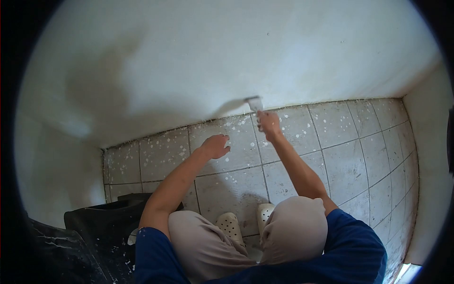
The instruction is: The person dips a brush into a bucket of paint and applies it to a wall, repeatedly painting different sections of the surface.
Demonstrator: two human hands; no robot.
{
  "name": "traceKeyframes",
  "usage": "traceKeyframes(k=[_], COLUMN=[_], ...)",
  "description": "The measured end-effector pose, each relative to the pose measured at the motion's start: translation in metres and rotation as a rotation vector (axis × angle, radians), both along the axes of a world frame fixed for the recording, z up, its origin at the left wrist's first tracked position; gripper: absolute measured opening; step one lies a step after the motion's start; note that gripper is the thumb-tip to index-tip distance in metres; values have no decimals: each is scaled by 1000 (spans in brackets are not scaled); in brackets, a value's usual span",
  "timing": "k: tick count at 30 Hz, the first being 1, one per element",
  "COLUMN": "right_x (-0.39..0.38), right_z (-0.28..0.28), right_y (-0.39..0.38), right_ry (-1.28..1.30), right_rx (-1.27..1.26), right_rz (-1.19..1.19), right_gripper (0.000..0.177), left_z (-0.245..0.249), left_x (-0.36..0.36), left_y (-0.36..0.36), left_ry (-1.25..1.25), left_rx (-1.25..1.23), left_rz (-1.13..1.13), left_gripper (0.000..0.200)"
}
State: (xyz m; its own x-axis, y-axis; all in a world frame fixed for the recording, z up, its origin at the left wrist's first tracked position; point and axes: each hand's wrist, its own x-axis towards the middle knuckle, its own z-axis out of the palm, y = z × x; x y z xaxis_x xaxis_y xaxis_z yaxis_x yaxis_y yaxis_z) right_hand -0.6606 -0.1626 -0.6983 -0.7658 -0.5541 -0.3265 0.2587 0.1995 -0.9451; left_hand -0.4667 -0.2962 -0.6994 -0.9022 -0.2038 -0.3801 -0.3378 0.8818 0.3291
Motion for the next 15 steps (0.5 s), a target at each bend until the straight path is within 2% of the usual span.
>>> traceKeyframes(k=[3,6,9,11,12,14,15], right_x=[18,40,50,45,38,27,22], right_z=[110,165,112,34,14,-9,7], right_y=[10,27,22,9,1,-11,-15], right_ry=[1,29,-12,-114,-86,-44,34], right_rx=[-197,-301,-116,-19,17,96,58], right_rz=[13,56,30,30,36,42,69], right_gripper=[29,25,28,27,26,25,26], left_z=[1,-1,-1,0,2,5,7], left_x=[1,2,2,4,3,3,3], left_y=[3,-1,-6,-7,-8,-5,-4], left_ry=[31,40,37,29,14,-28,-19], left_rx=[17,16,9,5,-5,-19,-12], left_rz=[20,39,47,43,40,30,40], left_gripper=[44,44,44,44,44,45,45])
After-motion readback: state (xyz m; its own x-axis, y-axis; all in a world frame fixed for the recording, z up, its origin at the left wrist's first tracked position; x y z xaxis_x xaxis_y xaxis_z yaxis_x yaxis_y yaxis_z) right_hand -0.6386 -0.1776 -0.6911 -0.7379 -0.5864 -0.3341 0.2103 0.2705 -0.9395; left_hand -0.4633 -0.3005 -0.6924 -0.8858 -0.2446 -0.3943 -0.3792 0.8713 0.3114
